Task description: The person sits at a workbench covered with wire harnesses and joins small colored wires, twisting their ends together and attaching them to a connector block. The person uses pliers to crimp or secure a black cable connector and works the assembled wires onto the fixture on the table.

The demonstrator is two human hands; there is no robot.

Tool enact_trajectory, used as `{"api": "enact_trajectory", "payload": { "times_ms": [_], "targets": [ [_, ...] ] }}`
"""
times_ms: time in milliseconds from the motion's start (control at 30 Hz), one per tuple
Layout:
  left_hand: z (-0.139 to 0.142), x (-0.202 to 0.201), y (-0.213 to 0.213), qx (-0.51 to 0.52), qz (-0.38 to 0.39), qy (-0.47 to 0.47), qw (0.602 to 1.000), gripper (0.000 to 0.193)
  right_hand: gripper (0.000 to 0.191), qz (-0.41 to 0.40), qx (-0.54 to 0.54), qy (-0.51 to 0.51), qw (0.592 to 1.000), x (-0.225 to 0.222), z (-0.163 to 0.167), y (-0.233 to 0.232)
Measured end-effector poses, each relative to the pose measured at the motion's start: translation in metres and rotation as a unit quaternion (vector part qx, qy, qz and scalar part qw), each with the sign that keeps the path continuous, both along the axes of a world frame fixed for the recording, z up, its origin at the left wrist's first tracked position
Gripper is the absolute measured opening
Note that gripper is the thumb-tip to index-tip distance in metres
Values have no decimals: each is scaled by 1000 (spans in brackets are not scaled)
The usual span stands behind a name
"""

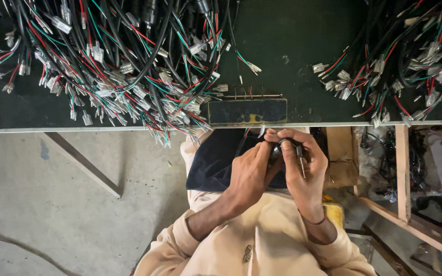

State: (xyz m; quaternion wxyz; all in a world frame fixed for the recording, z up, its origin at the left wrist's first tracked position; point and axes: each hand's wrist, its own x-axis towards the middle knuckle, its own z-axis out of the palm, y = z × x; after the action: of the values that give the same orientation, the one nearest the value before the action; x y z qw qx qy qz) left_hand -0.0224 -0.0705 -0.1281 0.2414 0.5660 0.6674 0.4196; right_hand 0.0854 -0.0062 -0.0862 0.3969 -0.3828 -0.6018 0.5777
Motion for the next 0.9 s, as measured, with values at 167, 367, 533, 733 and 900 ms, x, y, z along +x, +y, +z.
{"api": "enact_trajectory", "payload": {
  "times_ms": [167, 367, 533, 733, 900],
  "targets": [
    [-3, 3, 1, 7, -4, 2, 1000, 35, 17, 62, 50, -63, 995, 12, 8, 14],
    [0, 11, -20, 90, -69, -41, 993, 31, 68, 227, -50, 130, 964, 74, -9, 48],
    [1, 21, -22, 77, -125, -35, 989, 33, 36, 43, -93, -29, 994, 82, -44, 63],
    [12, 25, -28, -3, -186, -217, 958, 28, 17, 137, -78, -117, 980, 43, -71, 36],
    [25, 13, -36, -113, -196, -397, 889, 24, 21, 199, -119, -85, 969, 37, -75, 7]
  ]
}}
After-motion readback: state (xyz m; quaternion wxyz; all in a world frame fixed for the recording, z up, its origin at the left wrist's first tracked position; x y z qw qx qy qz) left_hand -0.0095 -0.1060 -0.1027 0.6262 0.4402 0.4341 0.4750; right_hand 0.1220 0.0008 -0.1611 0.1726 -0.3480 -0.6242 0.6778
